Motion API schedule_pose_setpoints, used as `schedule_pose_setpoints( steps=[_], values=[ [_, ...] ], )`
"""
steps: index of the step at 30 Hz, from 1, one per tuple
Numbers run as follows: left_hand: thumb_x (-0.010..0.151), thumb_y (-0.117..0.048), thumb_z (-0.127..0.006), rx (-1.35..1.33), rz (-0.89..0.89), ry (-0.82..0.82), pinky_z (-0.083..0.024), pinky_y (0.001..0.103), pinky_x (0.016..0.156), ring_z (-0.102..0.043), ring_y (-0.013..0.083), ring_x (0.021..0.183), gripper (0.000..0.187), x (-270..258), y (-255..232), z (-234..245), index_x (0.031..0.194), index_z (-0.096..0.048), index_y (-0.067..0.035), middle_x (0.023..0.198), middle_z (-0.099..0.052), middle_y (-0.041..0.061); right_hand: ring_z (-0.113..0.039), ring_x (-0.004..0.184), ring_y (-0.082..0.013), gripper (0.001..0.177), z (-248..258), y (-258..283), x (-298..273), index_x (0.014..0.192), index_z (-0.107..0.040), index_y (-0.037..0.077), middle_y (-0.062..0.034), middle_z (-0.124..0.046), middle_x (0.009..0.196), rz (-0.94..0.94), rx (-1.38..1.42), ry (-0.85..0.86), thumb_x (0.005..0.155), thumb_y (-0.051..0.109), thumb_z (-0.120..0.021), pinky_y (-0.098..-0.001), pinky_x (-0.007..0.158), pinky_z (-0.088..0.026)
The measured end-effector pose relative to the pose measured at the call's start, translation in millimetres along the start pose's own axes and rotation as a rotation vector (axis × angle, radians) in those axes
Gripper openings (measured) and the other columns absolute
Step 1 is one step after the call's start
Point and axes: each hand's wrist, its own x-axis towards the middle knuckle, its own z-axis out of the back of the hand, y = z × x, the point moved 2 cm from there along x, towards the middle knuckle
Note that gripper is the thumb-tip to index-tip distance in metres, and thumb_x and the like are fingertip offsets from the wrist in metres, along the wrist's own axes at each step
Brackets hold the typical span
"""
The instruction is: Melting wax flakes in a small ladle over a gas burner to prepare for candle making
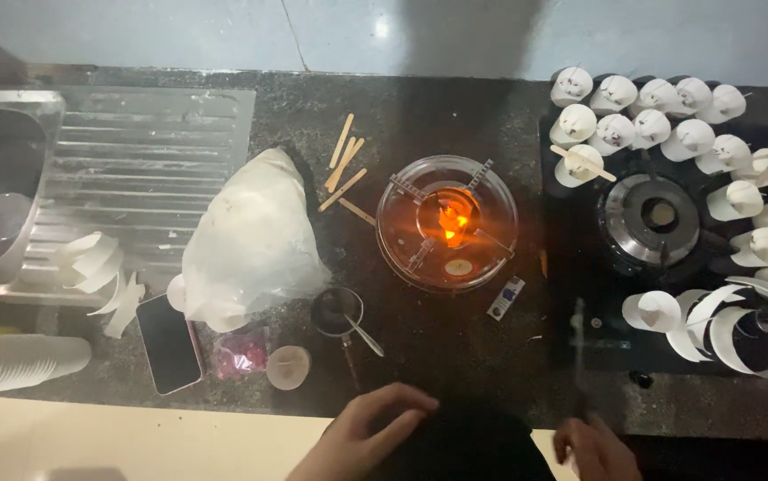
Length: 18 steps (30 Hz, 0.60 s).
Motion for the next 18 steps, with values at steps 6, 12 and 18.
schedule_pose_setpoints(
  steps=[6, 12, 18],
  values=[
    [0.098, -0.039, -0.058, -0.174, 0.202, -0.062, -0.047, 0.022, 0.104, -0.062, 0.0057, 0.114, 0.056, 54, 16, -69, 0.147, -0.047, -0.016, 0.133, -0.064, 0.001, -0.057, 0.103, -0.0121, 0.043, 28, 93, -40, 0.07, -0.073, 0.003, -0.009, -0.074, 0.094, 0.095, 0.639, -0.055, 0.1, 0.025, -0.052, -0.0306, 0.085, -0.044],
    [0.1, -0.034, -0.056, -0.387, 0.22, -0.085, -0.048, 0.019, 0.095, -0.061, 0.0035, 0.102, 0.037, 61, -14, -76, 0.129, -0.066, -0.012, 0.113, -0.069, -0.003, -0.067, 0.083, -0.0122, 0.038, 43, 148, -35, 0.097, -0.077, 0.004, -0.0044, -0.072, 0.101, 0.417, 0.634, 0.043, 0.103, 0.027, -0.048, -0.0272, 0.076, -0.05],
    [0.099, -0.034, -0.06, -0.55, 0.26, -0.16, -0.053, 0.022, 0.092, -0.064, 0.0069, 0.102, 0.037, 67, 10, -74, 0.126, -0.069, -0.009, 0.113, -0.07, 0.001, -0.072, 0.093, -0.0161, 0.017, 27, 144, -33, 0.099, -0.071, 0.009, -0.0046, -0.073, 0.105, 0.56, 0.339, -0.188, 0.095, 0.016, -0.056, -0.0291, 0.087, -0.054]
  ],
)
